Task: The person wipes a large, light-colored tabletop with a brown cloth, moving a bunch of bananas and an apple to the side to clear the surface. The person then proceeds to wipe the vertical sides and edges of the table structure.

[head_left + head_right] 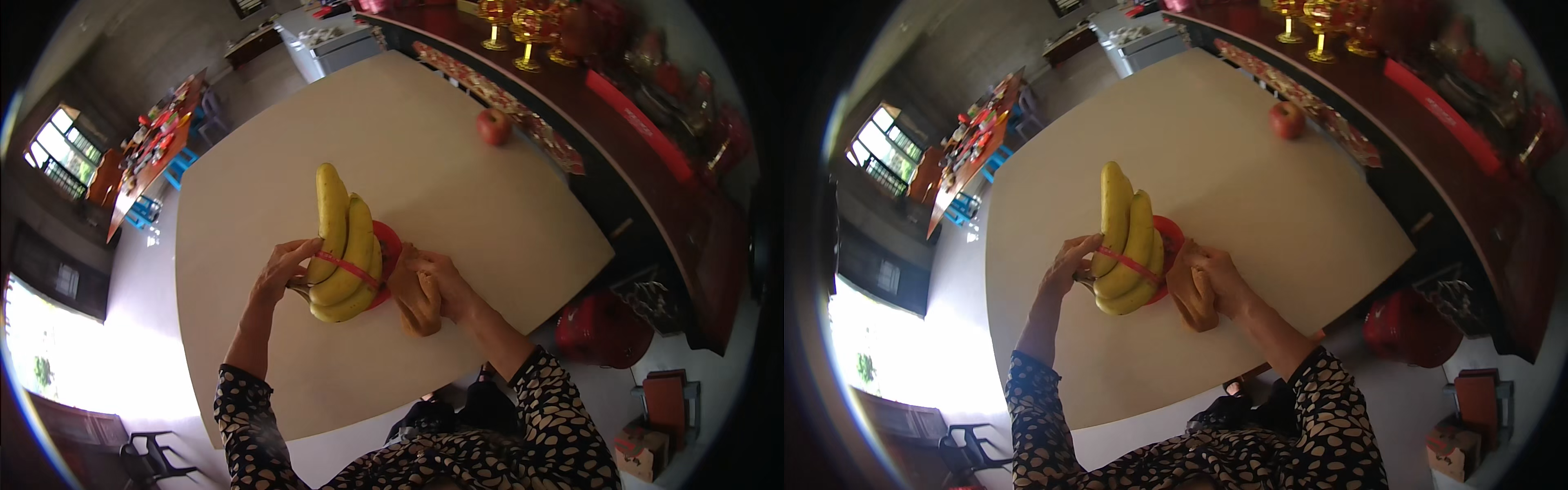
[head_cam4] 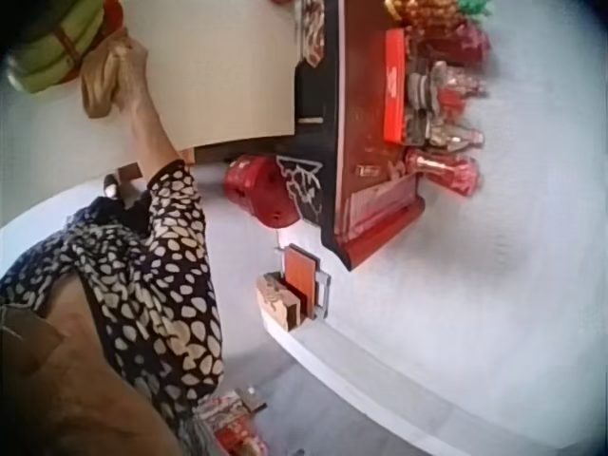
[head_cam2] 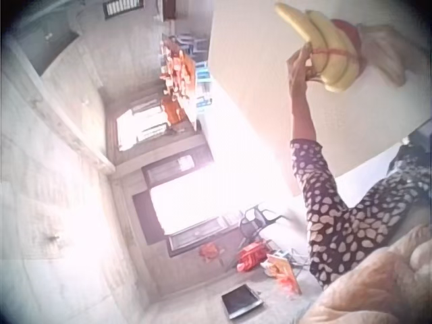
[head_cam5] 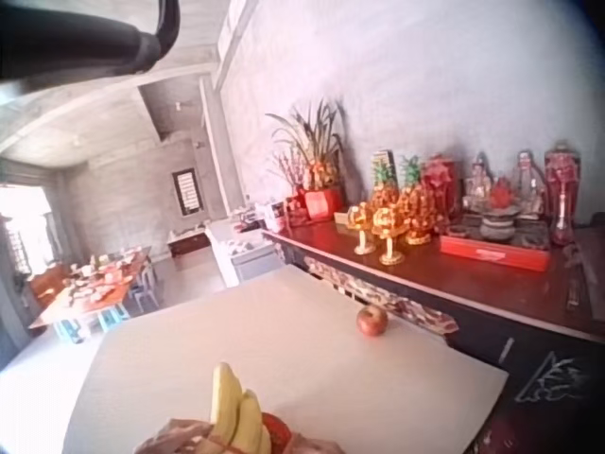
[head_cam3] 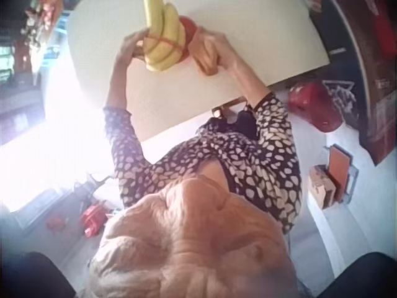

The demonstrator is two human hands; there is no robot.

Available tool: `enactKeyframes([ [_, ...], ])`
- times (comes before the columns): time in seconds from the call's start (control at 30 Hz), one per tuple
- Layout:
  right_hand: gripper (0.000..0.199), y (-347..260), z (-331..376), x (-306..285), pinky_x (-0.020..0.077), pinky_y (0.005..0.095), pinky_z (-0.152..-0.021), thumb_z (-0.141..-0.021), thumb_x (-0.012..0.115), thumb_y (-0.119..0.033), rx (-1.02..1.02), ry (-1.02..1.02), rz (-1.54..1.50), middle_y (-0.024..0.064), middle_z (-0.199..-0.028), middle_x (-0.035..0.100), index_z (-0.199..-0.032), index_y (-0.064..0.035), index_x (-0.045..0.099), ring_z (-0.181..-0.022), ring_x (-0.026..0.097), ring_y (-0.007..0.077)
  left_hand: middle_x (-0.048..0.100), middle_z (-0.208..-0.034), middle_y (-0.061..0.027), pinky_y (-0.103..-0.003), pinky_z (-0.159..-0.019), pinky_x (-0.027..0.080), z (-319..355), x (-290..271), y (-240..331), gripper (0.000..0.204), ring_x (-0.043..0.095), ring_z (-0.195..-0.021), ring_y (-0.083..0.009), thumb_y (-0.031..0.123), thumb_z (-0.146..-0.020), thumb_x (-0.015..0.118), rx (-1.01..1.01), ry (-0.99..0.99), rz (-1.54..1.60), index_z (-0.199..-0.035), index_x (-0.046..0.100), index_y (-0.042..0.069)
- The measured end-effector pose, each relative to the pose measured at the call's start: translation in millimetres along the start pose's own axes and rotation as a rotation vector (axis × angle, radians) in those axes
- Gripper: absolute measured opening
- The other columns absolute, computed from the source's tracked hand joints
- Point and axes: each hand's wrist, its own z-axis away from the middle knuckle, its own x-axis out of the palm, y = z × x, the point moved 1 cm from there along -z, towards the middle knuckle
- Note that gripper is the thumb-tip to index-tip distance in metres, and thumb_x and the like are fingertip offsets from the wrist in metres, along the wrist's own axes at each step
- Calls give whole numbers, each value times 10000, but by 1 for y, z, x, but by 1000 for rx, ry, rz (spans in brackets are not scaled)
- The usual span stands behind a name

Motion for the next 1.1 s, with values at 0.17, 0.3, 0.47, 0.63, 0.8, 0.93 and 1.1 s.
enactKeyframes([
  [0.17, 200, -8, 37, -65, 576, 336, -701, -940, 517, -150, -60, 179, 65, 126, -942, 615, -1063, 7, 534, -806, 657, 203, 683, -1017, -99, -305, -710, 539, -35, 79, -10, 607, 660, -785, -221, 510, -834, 646, 83, -151, 109, -1181, 655, 11],
  [0.3, 183, -36, 26, -61, 566, 297, -672, -930, 535, -126, -246, 199, -116, 101, -947, 609, -1027, 22, 579, -798, 650, 171, 679, -1034, -99, -300, -720, 532, -67, 80, 79, 593, 655, -798, -212, 495, -829, 662, 177, -203, -164, -1179, 660, 17],
  [0.47, 194, -78, 69, -130, 570, 304, -696, -925, 520, -93, -288, 310, -59, 109, -964, 609, -1073, 26, 563, -816, 648, 180, 674, -1026, -86, -272, -723, 509, -99, 168, 94, 629, 649, -785, -183, 514, -837, 643, 241, -283, -94, -1200, 638, -1],
  [0.63, 229, -113, 85, -180, 569, 317, -716, -907, 557, -112, -292, 359, -47, 111, -985, 605, -1098, 13, 561, -849, 645, 191, 672, -1041, -95, -263, -711, 510, -129, 221, 112, 650, 654, -780, -187, 527, -850, 630, 239, -323, -78, -1214, 622, -12],
  [0.8, 225, -141, 75, -196, 568, 318, -730, -890, 577, -114, -315, 355, -51, 106, -976, 602, -1083, 1, 562, -849, 645, 199, 669, -1065, -123, -269, -686, 539, -139, 236, 124, 666, 670, -789, -218, 551, -858, 611, 184, -277, -6, -1202, 618, -18],
  [0.93, 252, -154, 57, -211, 578, 368, -700, -885, 590, -161, -338, 331, -33, 130, -952, 619, -1094, -32, 534, -821, 657, 238, 660, -1077, -147, -288, -678, 550, -147, 239, 126, 713, 683, -786, -251, 571, -830, 634, 182, -223, 37, -1209, 603, -32],
  [1.1, 457, -165, 38, -227, 547, 357, -804, -869, 651, -230, -428, 453, 101, 122, -1079, 598, -1240, -18, 490, -915, 634, 227, 638, -1114, -172, -311, -655, 551, -170, 245, 125, 806, 693, -788, -291, 609, -766, 690, 167, -56, 16, -1212, 593, -55],
])
